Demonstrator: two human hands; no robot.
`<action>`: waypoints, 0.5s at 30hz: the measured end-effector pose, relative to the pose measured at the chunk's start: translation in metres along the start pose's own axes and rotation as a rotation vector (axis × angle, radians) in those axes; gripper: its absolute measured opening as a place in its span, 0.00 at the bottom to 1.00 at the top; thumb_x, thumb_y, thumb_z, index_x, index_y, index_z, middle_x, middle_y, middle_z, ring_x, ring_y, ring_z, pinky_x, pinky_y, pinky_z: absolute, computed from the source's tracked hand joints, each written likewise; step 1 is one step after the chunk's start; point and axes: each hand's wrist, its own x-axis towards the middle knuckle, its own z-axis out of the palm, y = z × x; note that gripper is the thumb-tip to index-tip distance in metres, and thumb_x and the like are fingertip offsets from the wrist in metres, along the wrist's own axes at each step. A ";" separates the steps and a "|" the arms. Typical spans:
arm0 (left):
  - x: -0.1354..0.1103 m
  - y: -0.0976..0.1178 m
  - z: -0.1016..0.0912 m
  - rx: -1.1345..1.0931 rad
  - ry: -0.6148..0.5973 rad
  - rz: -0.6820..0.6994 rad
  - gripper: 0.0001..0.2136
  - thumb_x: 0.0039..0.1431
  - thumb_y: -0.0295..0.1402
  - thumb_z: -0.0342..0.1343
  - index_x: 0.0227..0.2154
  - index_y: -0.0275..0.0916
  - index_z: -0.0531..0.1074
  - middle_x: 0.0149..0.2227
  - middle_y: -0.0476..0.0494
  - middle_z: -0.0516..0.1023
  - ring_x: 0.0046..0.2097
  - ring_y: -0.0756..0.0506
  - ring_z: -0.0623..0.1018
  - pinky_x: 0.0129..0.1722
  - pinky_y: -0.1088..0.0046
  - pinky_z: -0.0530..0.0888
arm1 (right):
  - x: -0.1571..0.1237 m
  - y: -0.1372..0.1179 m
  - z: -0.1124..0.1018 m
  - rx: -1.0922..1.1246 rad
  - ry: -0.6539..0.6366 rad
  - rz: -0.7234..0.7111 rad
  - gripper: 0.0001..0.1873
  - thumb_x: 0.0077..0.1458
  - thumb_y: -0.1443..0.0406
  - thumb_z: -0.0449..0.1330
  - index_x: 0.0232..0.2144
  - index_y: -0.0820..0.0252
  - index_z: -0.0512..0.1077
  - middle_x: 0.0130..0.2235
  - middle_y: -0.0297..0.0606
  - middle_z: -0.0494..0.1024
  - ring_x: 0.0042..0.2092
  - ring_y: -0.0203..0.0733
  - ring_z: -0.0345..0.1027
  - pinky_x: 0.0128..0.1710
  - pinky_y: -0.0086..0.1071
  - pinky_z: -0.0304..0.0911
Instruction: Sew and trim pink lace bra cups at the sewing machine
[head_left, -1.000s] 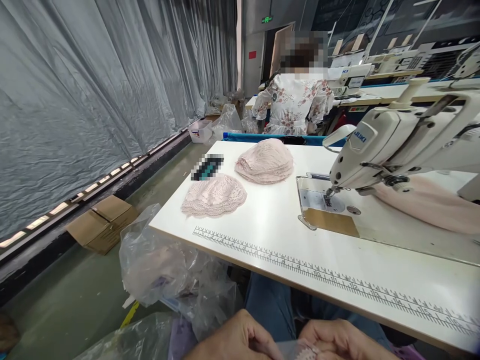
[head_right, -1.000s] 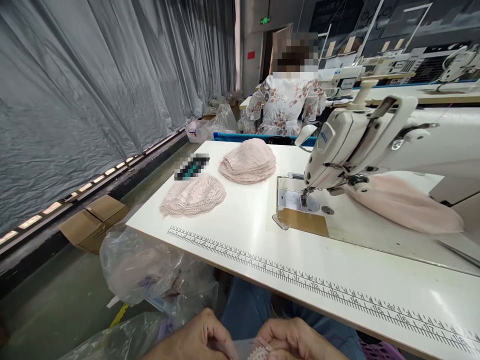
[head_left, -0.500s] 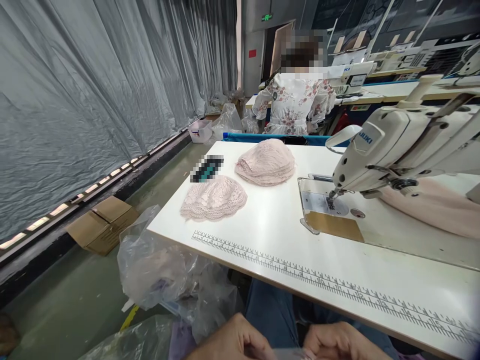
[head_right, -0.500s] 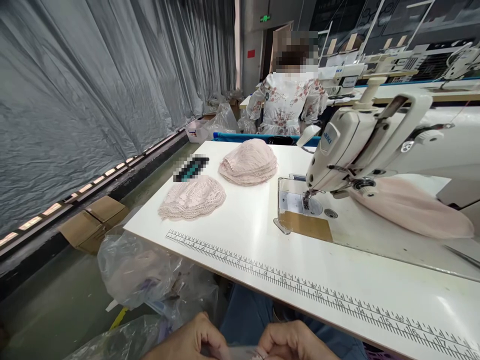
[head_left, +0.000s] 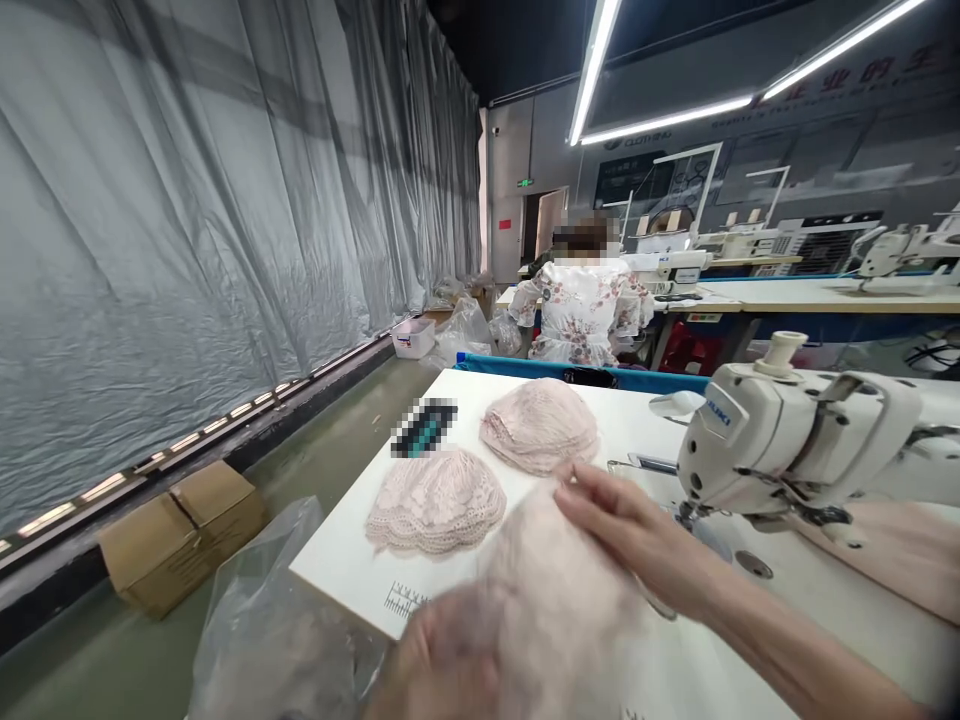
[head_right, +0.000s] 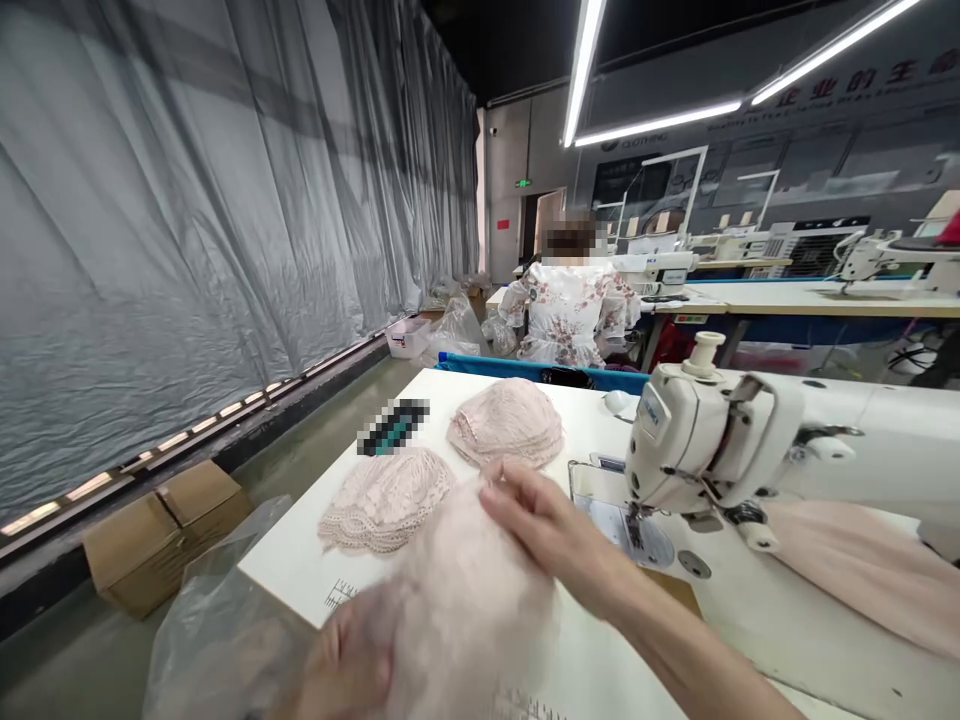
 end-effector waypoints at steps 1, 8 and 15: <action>0.017 0.014 -0.003 -0.009 0.021 0.042 0.26 0.56 0.43 0.64 0.54 0.36 0.67 0.49 0.39 0.74 0.46 0.41 0.77 0.48 0.61 0.74 | 0.017 0.000 -0.008 -0.008 0.082 -0.020 0.21 0.59 0.45 0.57 0.32 0.57 0.66 0.26 0.27 0.65 0.27 0.32 0.59 0.24 0.25 0.56; 0.196 0.090 -0.034 0.337 0.394 0.198 0.37 0.58 0.41 0.58 0.65 0.33 0.49 0.57 0.28 0.69 0.54 0.38 0.74 0.52 0.62 0.71 | 0.147 0.021 -0.084 -0.220 0.736 0.006 0.17 0.63 0.59 0.60 0.52 0.59 0.69 0.52 0.40 0.73 0.47 0.46 0.72 0.45 0.45 0.70; 0.269 0.051 -0.043 0.786 0.369 0.143 0.26 0.57 0.38 0.61 0.58 0.39 0.65 0.66 0.34 0.55 0.68 0.31 0.51 0.65 0.45 0.45 | 0.182 0.075 -0.107 -0.517 0.882 0.266 0.15 0.64 0.60 0.59 0.51 0.57 0.70 0.54 0.41 0.73 0.48 0.45 0.71 0.47 0.45 0.70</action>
